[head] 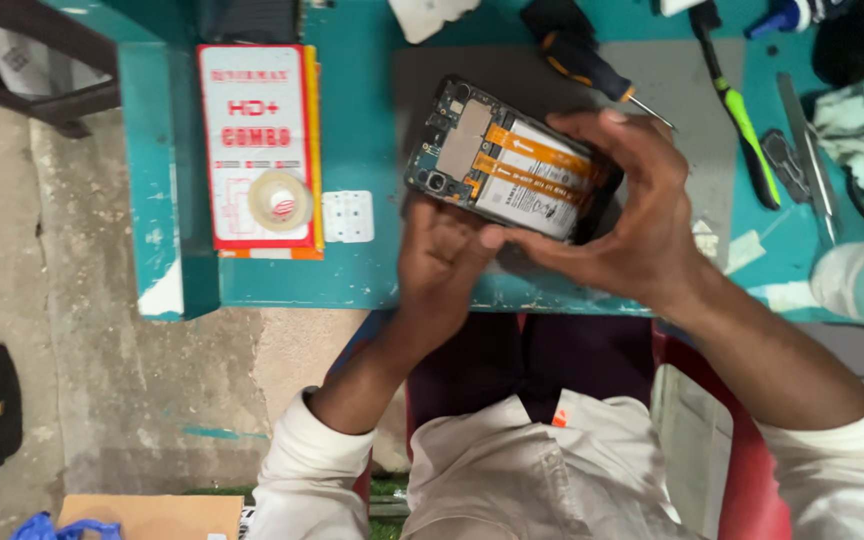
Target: The person is repairing a smartphone. They remove the battery, reposition internal components, and use a screwdriver to secure parts inside the device.
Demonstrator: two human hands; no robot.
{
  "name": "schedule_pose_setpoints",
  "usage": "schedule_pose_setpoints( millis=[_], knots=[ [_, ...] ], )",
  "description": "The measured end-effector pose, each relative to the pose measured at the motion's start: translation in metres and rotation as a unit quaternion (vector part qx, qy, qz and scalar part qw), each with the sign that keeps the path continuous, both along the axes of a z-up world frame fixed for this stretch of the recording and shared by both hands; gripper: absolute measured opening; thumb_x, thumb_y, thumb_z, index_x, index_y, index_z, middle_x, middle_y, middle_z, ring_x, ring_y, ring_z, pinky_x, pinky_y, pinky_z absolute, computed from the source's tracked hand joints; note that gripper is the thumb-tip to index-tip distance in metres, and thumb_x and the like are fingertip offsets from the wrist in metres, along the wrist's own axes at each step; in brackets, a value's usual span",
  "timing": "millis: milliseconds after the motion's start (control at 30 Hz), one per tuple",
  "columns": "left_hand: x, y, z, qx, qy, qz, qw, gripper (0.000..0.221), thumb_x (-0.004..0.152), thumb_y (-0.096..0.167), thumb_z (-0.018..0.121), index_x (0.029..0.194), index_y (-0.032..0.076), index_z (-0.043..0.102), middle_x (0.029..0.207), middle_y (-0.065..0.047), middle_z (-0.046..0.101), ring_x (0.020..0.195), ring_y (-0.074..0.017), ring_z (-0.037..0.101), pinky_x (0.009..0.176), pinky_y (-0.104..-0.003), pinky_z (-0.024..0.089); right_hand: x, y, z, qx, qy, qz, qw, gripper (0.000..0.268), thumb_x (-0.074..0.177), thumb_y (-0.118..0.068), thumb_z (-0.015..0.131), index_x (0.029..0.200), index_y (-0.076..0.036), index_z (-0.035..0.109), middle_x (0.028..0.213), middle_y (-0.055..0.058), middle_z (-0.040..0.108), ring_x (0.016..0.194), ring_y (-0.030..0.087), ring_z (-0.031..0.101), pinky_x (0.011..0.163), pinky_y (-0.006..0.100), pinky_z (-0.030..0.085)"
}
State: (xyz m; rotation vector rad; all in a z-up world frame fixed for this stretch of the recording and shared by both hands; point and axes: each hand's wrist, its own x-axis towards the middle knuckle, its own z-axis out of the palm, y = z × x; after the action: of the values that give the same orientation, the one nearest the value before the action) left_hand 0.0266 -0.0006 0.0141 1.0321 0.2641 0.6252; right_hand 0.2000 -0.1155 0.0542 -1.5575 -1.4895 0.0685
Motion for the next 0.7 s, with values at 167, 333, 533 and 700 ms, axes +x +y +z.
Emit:
schedule_pose_setpoints(
  millis=[167,333,533,700],
  knots=[
    [-0.005,0.007,-0.013,-0.092,0.019,0.029,0.995,0.049,0.111,0.011,0.059,0.153,-0.003,0.037,0.136,-0.019,0.065,0.120,-0.0230,0.068,0.104,-0.036,0.056,-0.017,0.023,0.025,-0.107,-0.103,-0.020,0.989,0.110,0.069,-0.025,0.100,0.149,-0.001,0.030,0.138,0.021,0.059,0.122,0.036,0.057,0.104,0.048,0.047],
    [-0.003,0.016,-0.013,-0.136,-0.013,0.030,0.990,0.043,0.111,0.009,0.056,0.148,-0.004,0.040,0.130,-0.021,0.067,0.116,-0.0274,0.071,0.101,-0.045,0.061,0.028,0.029,0.024,-0.168,0.230,0.119,0.951,0.088,0.092,-0.017,0.083,0.162,-0.002,0.031,0.146,0.016,0.062,0.122,0.021,0.065,0.101,0.032,0.056],
    [-0.002,0.016,-0.005,-0.162,-0.016,0.046,0.985,0.043,0.113,0.014,0.052,0.151,0.000,0.040,0.132,-0.016,0.067,0.118,-0.0213,0.070,0.105,-0.038,0.057,0.047,0.023,-0.003,-0.322,0.473,0.222,0.790,0.053,0.101,-0.013,0.061,0.151,0.003,0.050,0.112,0.015,0.078,0.096,0.021,0.076,0.079,0.035,0.068],
    [-0.001,0.013,-0.011,-0.104,0.015,0.059,0.993,0.043,0.114,0.009,0.057,0.151,-0.001,0.039,0.128,-0.016,0.066,0.114,-0.0163,0.068,0.104,-0.033,0.055,0.043,0.024,-0.003,-0.333,0.472,0.242,0.779,0.059,0.099,-0.010,0.061,0.154,0.001,0.041,0.106,0.018,0.077,0.087,0.024,0.080,0.074,0.034,0.068]
  ],
)
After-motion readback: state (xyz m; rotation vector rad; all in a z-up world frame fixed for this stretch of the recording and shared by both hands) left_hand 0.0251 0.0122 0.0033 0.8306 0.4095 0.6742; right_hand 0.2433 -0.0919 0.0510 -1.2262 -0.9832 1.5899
